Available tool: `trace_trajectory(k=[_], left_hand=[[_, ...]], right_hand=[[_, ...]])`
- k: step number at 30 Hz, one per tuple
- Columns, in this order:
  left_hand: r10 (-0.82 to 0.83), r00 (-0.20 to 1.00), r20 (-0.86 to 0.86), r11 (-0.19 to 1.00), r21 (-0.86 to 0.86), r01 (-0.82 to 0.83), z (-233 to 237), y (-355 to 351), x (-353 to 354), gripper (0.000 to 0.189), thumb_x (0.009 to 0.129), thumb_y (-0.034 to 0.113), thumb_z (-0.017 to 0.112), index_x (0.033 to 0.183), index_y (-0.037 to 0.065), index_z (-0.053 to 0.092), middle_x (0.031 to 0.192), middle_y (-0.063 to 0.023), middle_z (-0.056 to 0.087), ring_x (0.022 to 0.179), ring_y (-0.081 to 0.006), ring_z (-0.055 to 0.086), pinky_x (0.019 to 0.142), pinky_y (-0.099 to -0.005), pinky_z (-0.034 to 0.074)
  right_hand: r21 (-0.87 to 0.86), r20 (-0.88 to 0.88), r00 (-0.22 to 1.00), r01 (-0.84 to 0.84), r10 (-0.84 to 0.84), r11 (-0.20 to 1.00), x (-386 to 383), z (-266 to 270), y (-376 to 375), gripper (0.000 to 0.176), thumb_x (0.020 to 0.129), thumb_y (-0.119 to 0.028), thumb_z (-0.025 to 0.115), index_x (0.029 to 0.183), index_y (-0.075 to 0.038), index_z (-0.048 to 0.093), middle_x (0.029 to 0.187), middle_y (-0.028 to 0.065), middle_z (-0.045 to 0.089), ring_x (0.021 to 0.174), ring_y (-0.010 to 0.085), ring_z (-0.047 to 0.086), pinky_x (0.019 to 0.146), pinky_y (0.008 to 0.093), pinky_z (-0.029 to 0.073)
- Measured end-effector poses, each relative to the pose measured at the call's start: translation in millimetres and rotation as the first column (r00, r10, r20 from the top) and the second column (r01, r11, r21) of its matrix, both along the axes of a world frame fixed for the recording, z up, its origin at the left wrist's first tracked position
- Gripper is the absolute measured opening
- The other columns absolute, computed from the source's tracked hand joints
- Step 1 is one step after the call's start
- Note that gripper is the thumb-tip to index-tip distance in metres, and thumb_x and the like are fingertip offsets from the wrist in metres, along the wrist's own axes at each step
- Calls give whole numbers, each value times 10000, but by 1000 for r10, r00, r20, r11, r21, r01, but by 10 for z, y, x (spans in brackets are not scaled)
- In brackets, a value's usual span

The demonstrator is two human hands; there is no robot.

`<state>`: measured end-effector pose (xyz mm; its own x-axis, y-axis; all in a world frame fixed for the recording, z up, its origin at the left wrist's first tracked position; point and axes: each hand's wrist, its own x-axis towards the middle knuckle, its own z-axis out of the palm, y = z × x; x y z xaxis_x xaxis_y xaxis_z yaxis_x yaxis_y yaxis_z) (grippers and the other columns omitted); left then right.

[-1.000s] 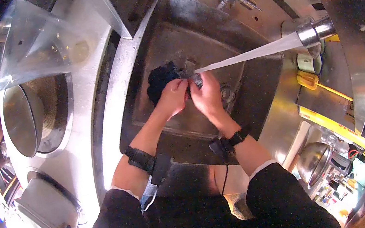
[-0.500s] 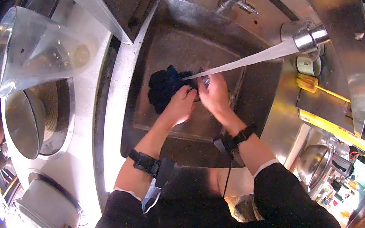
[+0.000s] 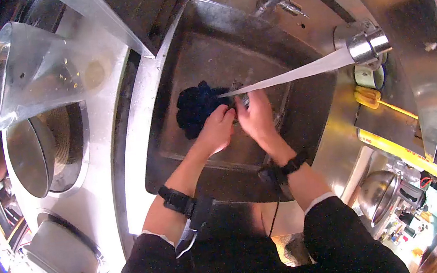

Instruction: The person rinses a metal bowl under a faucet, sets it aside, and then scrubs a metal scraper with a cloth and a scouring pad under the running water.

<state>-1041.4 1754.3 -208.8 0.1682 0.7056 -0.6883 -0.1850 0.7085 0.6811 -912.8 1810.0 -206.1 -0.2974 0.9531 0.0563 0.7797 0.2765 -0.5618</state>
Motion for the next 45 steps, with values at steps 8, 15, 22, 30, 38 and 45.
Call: trace_trajectory(k=[8, 15, 22, 30, 38, 45], left_hand=[[113, 993, 13, 993, -27, -113, 195, 10, -108, 222, 935, 246, 449, 916, 31, 502, 607, -19, 451, 512, -100, 427, 437, -281, 338], [123, 989, 83, 983, -148, -109, 331, 12, -292, 197, 944, 238, 430, 854, 69, 478, 556, 3, 401, 437, -80, 372, 370, -252, 273], [81, 996, 30, 995, -61, -79, 265, -168, -309, 183, 938, 226, 439, 841, 72, 454, 552, 0, 402, 419, -90, 373, 349, -262, 271], [38, 999, -6, 999, 2, -38, 221, -282, -297, 193, 936, 237, 452, 881, 54, 476, 608, -2, 430, 518, -84, 415, 440, -263, 328], [81, 997, 1, 996, -39, -81, 89, -317, -205, 206, 931, 243, 485, 894, 40, 480, 616, -1, 448, 534, -83, 425, 453, -268, 331], [68, 995, 75, 995, -75, -62, 168, -301, -214, 223, 944, 255, 451, 849, 53, 445, 608, 3, 435, 518, -80, 407, 431, -262, 317]], right_hand=[[-31, -42, 991, -131, 130, 991, -113, 43, 45, 345, 761, -132, 646, 1071, 0, 568, 1018, 230, 592, 960, 413, 555, 839, 473, 438], [-15, -37, 982, -188, 187, 982, -241, 163, 18, 270, 756, -95, 646, 994, -8, 552, 935, 202, 569, 887, 402, 553, 763, 446, 447], [-32, -132, 973, -194, 188, 981, -245, 126, -175, 344, 756, -131, 648, 1068, -24, 552, 972, 209, 605, 905, 406, 574, 785, 451, 470], [-115, -93, 991, -109, 98, 987, -210, 77, -230, 288, 779, -118, 646, 1031, -6, 563, 985, 221, 594, 919, 403, 562, 765, 436, 456], [-96, -47, 999, 8, -12, 995, -145, 91, -132, 282, 779, -113, 638, 1029, -14, 556, 986, 210, 590, 926, 396, 564, 803, 426, 456], [-105, -131, 989, -75, 61, 992, -211, 101, -310, 279, 787, -124, 633, 1030, -8, 562, 996, 207, 594, 939, 400, 553, 801, 426, 450]])
